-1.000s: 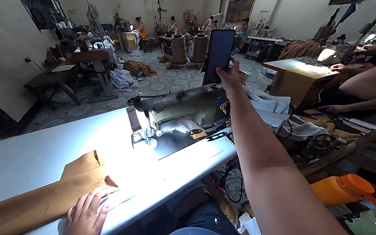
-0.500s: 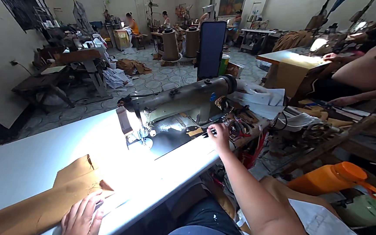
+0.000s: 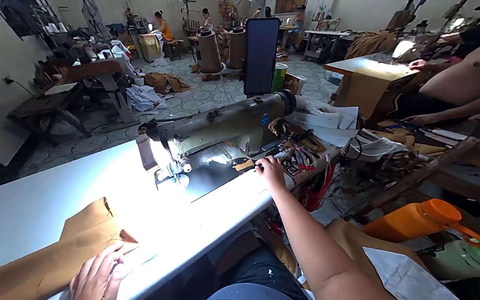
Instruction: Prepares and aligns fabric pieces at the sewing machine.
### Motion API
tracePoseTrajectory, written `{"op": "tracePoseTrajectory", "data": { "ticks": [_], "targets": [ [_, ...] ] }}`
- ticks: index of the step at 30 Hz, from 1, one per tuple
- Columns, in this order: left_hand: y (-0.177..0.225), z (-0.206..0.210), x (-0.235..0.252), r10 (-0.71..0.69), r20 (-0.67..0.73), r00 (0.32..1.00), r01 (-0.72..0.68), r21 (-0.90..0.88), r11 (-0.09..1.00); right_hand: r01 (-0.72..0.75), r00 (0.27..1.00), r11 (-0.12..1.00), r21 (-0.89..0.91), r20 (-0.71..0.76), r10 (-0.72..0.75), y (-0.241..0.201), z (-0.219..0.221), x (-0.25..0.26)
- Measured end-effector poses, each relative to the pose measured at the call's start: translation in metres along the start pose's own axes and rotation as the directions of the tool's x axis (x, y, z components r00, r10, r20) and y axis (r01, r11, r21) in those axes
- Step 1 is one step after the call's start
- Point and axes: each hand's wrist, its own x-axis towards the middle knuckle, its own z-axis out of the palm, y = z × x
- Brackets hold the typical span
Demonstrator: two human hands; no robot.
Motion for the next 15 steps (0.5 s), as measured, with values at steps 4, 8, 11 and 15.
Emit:
{"op": "tracePoseTrajectory", "data": {
  "ticks": [4,8,11,15],
  "targets": [
    [0.0,0.0,0.0,0.0,-0.013,1.0,0.0,0.003,1.0,0.012,1.0,1.0,-0.012,-0.001,-0.012,-0.001,0.0,-0.001],
    [0.002,-0.001,0.0,-0.001,-0.006,1.0,0.001,0.004,1.0,0.082,0.98,0.972,0.22,-0.197,-0.038,0.009,-0.001,0.001],
    [0.001,0.0,0.0,-0.001,-0.005,1.0,0.001,0.003,1.0,0.205,0.921,0.883,0.422,-0.388,-0.028,0.009,-0.033,0.022],
    [0.0,0.001,0.0,0.003,-0.01,1.0,-0.003,-0.004,1.0,0.389,0.839,0.722,0.573,-0.543,-0.021,-0.031,-0.113,0.064]
  ]
}}
